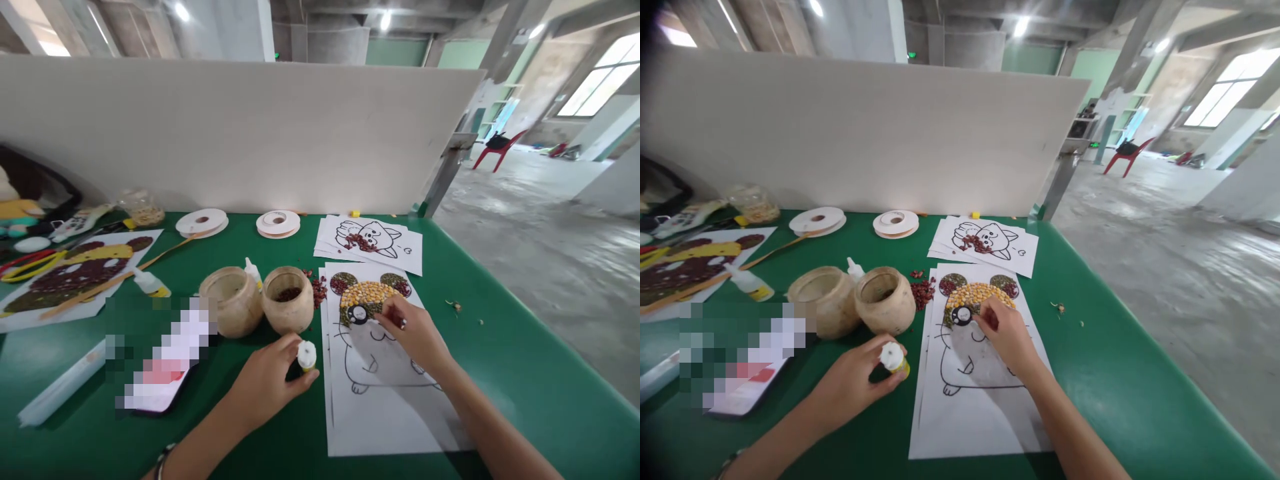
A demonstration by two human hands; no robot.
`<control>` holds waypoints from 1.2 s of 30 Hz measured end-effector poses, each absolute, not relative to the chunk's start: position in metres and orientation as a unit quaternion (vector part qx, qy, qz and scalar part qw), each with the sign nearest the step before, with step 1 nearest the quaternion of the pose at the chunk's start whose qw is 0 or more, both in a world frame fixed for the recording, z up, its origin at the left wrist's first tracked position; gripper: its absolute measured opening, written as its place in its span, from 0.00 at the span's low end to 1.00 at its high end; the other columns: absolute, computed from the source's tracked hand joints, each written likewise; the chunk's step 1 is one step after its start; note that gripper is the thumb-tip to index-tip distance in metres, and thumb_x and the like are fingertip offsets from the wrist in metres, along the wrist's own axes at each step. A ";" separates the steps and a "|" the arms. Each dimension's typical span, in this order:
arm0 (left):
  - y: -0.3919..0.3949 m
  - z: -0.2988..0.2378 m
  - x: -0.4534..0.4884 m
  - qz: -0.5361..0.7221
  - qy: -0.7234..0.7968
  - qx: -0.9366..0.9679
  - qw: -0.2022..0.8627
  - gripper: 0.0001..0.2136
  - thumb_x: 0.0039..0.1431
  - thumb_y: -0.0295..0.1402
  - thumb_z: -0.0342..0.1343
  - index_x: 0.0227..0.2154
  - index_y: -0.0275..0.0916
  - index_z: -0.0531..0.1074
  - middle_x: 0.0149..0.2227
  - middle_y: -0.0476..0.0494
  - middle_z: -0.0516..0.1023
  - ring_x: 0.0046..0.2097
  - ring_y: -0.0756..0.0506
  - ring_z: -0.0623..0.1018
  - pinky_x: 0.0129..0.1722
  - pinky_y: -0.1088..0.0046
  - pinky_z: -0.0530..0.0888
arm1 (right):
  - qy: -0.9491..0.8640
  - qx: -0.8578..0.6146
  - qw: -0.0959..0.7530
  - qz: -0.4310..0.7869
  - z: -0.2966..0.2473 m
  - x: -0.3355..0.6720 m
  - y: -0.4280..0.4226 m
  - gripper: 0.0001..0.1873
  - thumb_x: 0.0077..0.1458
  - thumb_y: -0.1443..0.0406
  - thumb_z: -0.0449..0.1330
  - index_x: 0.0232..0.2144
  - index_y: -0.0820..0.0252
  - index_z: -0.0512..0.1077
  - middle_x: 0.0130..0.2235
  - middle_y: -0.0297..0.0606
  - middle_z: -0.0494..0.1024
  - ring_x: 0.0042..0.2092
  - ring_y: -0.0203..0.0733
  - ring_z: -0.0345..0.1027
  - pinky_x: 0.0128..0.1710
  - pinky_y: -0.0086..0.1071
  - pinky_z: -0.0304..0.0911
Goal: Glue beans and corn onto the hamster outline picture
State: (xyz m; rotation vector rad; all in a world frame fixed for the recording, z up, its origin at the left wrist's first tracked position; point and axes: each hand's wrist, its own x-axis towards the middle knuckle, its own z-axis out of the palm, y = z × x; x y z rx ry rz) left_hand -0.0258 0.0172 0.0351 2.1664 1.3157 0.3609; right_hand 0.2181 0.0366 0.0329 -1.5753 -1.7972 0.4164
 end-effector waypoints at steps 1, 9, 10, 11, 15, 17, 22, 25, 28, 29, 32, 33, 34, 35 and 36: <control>0.017 0.036 -0.027 0.122 0.498 0.814 0.271 0.08 0.53 0.37 0.48 0.29 0.37 0.67 0.33 0.45 0.72 0.34 0.45 0.73 0.33 0.71 0.67 | -0.692 -0.608 0.346 0.178 0.033 0.216 0.036 0.09 0.47 0.60 0.53 0.20 0.57 0.60 0.17 0.29 0.66 0.18 0.33 0.58 0.20 0.26 0.56; 0.013 0.035 -0.038 0.110 0.507 0.823 0.231 0.08 0.52 0.38 0.49 0.29 0.39 0.68 0.31 0.47 0.73 0.31 0.46 0.73 0.28 0.73 0.65 | -0.684 -0.616 0.358 0.156 0.029 0.214 0.034 0.20 0.54 0.54 0.43 0.14 0.55 0.52 0.11 0.29 0.59 0.14 0.33 0.52 0.17 0.28 0.51; 0.012 0.034 -0.038 0.110 0.508 0.822 0.233 0.08 0.52 0.37 0.49 0.29 0.39 0.67 0.31 0.47 0.72 0.32 0.46 0.73 0.28 0.73 0.65 | -0.684 -0.618 0.358 0.147 0.029 0.215 0.034 0.22 0.53 0.53 0.42 0.13 0.55 0.50 0.11 0.29 0.57 0.15 0.33 0.51 0.18 0.28 0.49; 0.011 0.034 -0.037 0.111 0.508 0.822 0.232 0.08 0.51 0.37 0.49 0.30 0.39 0.67 0.32 0.47 0.72 0.32 0.46 0.74 0.29 0.73 0.65 | -0.686 -0.620 0.356 0.140 0.029 0.216 0.034 0.23 0.53 0.51 0.43 0.13 0.55 0.48 0.11 0.29 0.55 0.15 0.32 0.48 0.17 0.29 0.47; 0.007 0.035 -0.035 0.106 0.514 0.821 0.226 0.07 0.50 0.37 0.50 0.29 0.39 0.66 0.29 0.48 0.72 0.30 0.47 0.74 0.27 0.74 0.64 | -0.696 -0.621 0.333 0.135 0.027 0.215 0.033 0.25 0.48 0.51 0.49 0.10 0.56 0.46 0.10 0.28 0.51 0.15 0.30 0.43 0.17 0.29 0.43; 0.005 0.038 -0.035 0.102 0.519 0.820 0.219 0.07 0.50 0.36 0.49 0.29 0.39 0.66 0.29 0.48 0.73 0.30 0.46 0.74 0.26 0.75 0.64 | -0.703 -0.615 0.330 0.137 0.028 0.212 0.031 0.23 0.47 0.54 0.52 0.11 0.56 0.48 0.11 0.29 0.55 0.16 0.31 0.47 0.18 0.29 0.46; -0.002 0.047 -0.048 0.089 0.556 0.805 0.185 0.06 0.50 0.35 0.49 0.29 0.39 0.68 0.29 0.47 0.75 0.31 0.46 0.75 0.28 0.74 0.64 | -0.731 -0.576 0.322 0.171 0.037 0.205 0.027 0.09 0.48 0.60 0.51 0.21 0.57 0.60 0.19 0.31 0.68 0.19 0.33 0.61 0.21 0.28 0.58; -0.003 0.049 -0.059 0.074 0.593 0.786 0.160 0.08 0.51 0.36 0.48 0.29 0.39 0.68 0.27 0.46 0.75 0.31 0.44 0.75 0.28 0.73 0.64 | -0.757 -0.555 0.291 0.187 0.054 0.197 0.031 0.09 0.50 0.61 0.50 0.22 0.58 0.62 0.17 0.30 0.68 0.15 0.30 0.58 0.17 0.26 0.55; 0.000 0.047 -0.068 0.056 0.636 0.757 0.136 0.11 0.53 0.38 0.46 0.30 0.37 0.69 0.26 0.43 0.75 0.30 0.42 0.76 0.27 0.71 0.64 | -0.786 -0.530 0.275 0.158 0.078 0.177 0.046 0.12 0.51 0.60 0.51 0.20 0.58 0.61 0.14 0.28 0.65 0.15 0.30 0.55 0.16 0.26 0.50; 0.001 0.045 -0.070 0.050 0.648 0.749 0.130 0.12 0.53 0.38 0.45 0.30 0.36 0.70 0.25 0.42 0.75 0.30 0.41 0.76 0.27 0.71 0.64 | -0.798 -0.518 0.273 0.141 0.085 0.168 0.053 0.12 0.50 0.59 0.53 0.19 0.58 0.61 0.15 0.28 0.65 0.17 0.30 0.56 0.18 0.26 0.51; 0.005 0.042 -0.072 0.041 0.669 0.733 0.118 0.13 0.55 0.38 0.44 0.31 0.36 0.71 0.27 0.40 0.77 0.33 0.38 0.77 0.28 0.69 0.64 | -0.828 -0.480 0.270 0.102 0.101 0.135 0.075 0.19 0.56 0.58 0.45 0.18 0.59 0.62 0.17 0.32 0.66 0.21 0.32 0.58 0.24 0.29 0.54; 0.007 0.041 -0.072 0.039 0.672 0.730 0.117 0.14 0.55 0.39 0.44 0.31 0.37 0.71 0.28 0.40 0.77 0.34 0.38 0.77 0.28 0.69 0.64 | -0.839 -0.465 0.267 0.097 0.103 0.125 0.080 0.18 0.56 0.57 0.44 0.21 0.59 0.65 0.21 0.35 0.69 0.25 0.34 0.61 0.27 0.30 0.56; 0.008 0.042 -0.072 0.037 0.676 0.727 0.116 0.14 0.55 0.39 0.44 0.31 0.37 0.71 0.29 0.39 0.78 0.34 0.38 0.77 0.29 0.70 0.64 | -0.850 -0.447 0.263 0.094 0.103 0.115 0.085 0.14 0.53 0.55 0.49 0.27 0.59 0.67 0.29 0.37 0.72 0.31 0.36 0.64 0.31 0.31 0.58; 0.009 0.042 -0.072 0.033 0.680 0.723 0.115 0.14 0.55 0.38 0.43 0.32 0.37 0.71 0.29 0.39 0.78 0.34 0.38 0.77 0.28 0.70 0.64 | -0.869 -0.416 0.253 0.091 0.102 0.106 0.088 0.18 0.47 0.53 0.56 0.36 0.58 0.67 0.39 0.40 0.72 0.40 0.40 0.65 0.36 0.32 0.59; 0.009 0.044 -0.072 0.028 0.685 0.719 0.114 0.14 0.56 0.38 0.43 0.32 0.36 0.71 0.29 0.39 0.78 0.34 0.39 0.77 0.28 0.70 0.64 | -0.898 -0.373 0.220 0.078 0.101 0.099 0.091 0.26 0.43 0.51 0.58 0.43 0.58 0.65 0.46 0.44 0.69 0.47 0.46 0.62 0.40 0.35 0.60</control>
